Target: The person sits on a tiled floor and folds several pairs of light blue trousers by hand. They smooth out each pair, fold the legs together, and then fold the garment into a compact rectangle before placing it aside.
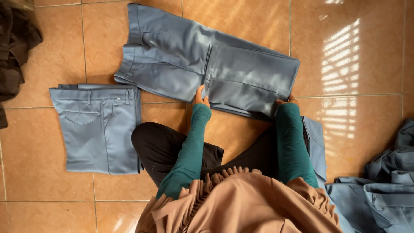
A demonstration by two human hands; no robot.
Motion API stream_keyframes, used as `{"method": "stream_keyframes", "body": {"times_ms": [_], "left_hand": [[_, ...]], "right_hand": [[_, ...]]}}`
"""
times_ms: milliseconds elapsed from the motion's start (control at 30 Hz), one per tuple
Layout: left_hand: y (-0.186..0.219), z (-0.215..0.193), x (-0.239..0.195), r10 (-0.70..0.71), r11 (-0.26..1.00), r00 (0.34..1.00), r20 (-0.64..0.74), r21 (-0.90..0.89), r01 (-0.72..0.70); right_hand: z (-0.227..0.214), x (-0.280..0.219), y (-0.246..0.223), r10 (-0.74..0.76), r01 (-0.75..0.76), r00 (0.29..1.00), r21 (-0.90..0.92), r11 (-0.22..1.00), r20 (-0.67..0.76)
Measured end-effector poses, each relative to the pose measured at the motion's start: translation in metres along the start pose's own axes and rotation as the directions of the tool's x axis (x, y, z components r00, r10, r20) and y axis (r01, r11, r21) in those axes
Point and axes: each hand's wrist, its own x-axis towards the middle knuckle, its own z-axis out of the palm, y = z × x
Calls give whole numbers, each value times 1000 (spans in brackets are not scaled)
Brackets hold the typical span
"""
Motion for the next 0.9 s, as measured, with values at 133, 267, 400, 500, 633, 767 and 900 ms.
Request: {"method": "stream_keyframes", "body": {"times_ms": [133, 267, 400, 500, 633, 767, 900], "left_hand": [[-43, 28, 8, 43, 975, 998, 48, 216, -53], [-6, 17, -39, -42, 938, 993, 114, 346, 0], [-55, 84, -63, 54, 901, 963, 263, 402, -160], [-76, 123, -96, 314, 923, 908, 278, 133, -361], [-54, 142, -145, 141, 961, 855, 498, 140, -240], [15, 56, -164, -87, 989, 797, 598, 145, -1], [16, 17, -156, -357, 930, 616, 702, 203, 307]], "right_hand": [[-59, -85, -39, -34, -92, 969, 488, 868, 244], [-88, -41, 17, -113, -59, 951, 530, 846, 287], [-126, -168, -57, -497, 231, 865, 825, 515, 69], [-149, -278, -163, -478, 324, 878, 773, 545, -31], [-118, -252, -194, -713, 500, 700, 737, 455, -34], [1, -271, -242, -754, 399, 654, 872, 285, -53], [74, -270, -217, -702, 546, 698, 531, 649, 141]]}}
